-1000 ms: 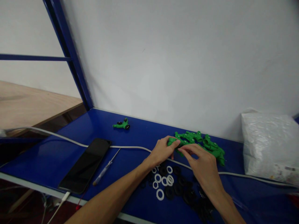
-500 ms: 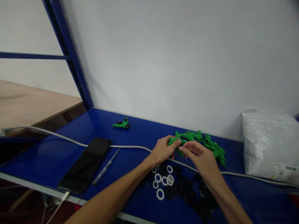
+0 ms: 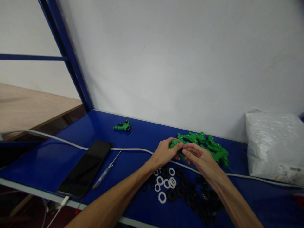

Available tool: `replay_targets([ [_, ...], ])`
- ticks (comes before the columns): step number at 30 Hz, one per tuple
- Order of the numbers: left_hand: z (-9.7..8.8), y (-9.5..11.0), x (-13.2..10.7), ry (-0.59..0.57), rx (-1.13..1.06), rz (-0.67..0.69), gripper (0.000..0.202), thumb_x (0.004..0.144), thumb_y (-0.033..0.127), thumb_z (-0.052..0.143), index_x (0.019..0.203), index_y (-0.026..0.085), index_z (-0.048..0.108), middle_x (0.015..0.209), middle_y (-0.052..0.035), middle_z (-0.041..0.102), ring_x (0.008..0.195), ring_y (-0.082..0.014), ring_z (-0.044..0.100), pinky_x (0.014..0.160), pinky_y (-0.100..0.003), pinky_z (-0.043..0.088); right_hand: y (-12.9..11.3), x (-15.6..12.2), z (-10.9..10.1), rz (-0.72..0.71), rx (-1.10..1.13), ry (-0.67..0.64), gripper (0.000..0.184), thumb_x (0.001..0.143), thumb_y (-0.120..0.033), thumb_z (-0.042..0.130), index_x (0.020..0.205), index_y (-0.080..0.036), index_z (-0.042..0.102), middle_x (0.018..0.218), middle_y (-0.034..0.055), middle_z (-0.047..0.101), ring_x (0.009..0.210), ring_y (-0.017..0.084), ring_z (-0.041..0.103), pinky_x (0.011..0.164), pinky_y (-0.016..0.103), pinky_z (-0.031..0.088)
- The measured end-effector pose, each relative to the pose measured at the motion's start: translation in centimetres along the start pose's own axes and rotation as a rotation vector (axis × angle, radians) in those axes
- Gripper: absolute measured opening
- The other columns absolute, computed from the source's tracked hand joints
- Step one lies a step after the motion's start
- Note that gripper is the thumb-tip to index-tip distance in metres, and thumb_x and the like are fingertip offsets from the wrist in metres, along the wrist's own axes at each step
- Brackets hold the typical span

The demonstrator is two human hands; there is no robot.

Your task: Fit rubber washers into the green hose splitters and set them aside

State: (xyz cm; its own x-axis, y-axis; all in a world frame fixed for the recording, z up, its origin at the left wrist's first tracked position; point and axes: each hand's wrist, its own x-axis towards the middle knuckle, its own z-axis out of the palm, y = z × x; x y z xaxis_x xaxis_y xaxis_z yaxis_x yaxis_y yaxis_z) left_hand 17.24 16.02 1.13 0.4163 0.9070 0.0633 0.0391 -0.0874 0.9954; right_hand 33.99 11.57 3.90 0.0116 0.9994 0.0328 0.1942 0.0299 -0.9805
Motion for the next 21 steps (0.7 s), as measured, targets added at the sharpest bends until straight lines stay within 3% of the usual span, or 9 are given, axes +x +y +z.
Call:
replay_targets([
  [8, 0.0, 0.6, 0.3, -0.055, -0.253, -0.151, 0.061, 0.084, 0.055, 0.070, 0.131, 0.017, 0.059, 0.075, -0.0032, 0.069, 0.058, -0.0178, 0.065, 0.071, -0.036, 0.053, -0.4, 0.3, 0.2, 0.000, -0.038, 0.016, 0.043, 0.068, -0.057, 0.084, 0.085, -0.018, 0.071, 0.067, 0.0006, 0.065, 0.058, 0.015, 0.055, 0.050, 0.026, 0.040],
  [15, -0.2, 0.7, 0.5, -0.141, -0.474, -0.199, 0.058, 0.076, 0.058, 0.077, 0.109, 0.013, 0.064, 0.082, -0.0036, 0.067, 0.066, -0.0146, 0.065, 0.072, -0.032, 0.053, -0.2, 0.1, 0.0, -0.043, -0.064, 0.036, 0.038, 0.068, -0.051, 0.084, 0.085, -0.019, 0.073, 0.073, 0.0024, 0.069, 0.065, 0.017, 0.060, 0.057, 0.029, 0.045],
  [21, -0.4, 1.3, 0.3, -0.189, -0.508, -0.203, 0.055, 0.077, 0.055, 0.078, 0.108, 0.012, 0.065, 0.088, -0.0049, 0.067, 0.072, -0.0142, 0.065, 0.076, -0.033, 0.053, -0.4, -0.3, -0.4, -0.093, -0.081, 0.014, 0.035, 0.068, -0.046, 0.086, 0.088, -0.020, 0.074, 0.072, 0.0022, 0.069, 0.068, 0.020, 0.064, 0.063, 0.031, 0.051],
])
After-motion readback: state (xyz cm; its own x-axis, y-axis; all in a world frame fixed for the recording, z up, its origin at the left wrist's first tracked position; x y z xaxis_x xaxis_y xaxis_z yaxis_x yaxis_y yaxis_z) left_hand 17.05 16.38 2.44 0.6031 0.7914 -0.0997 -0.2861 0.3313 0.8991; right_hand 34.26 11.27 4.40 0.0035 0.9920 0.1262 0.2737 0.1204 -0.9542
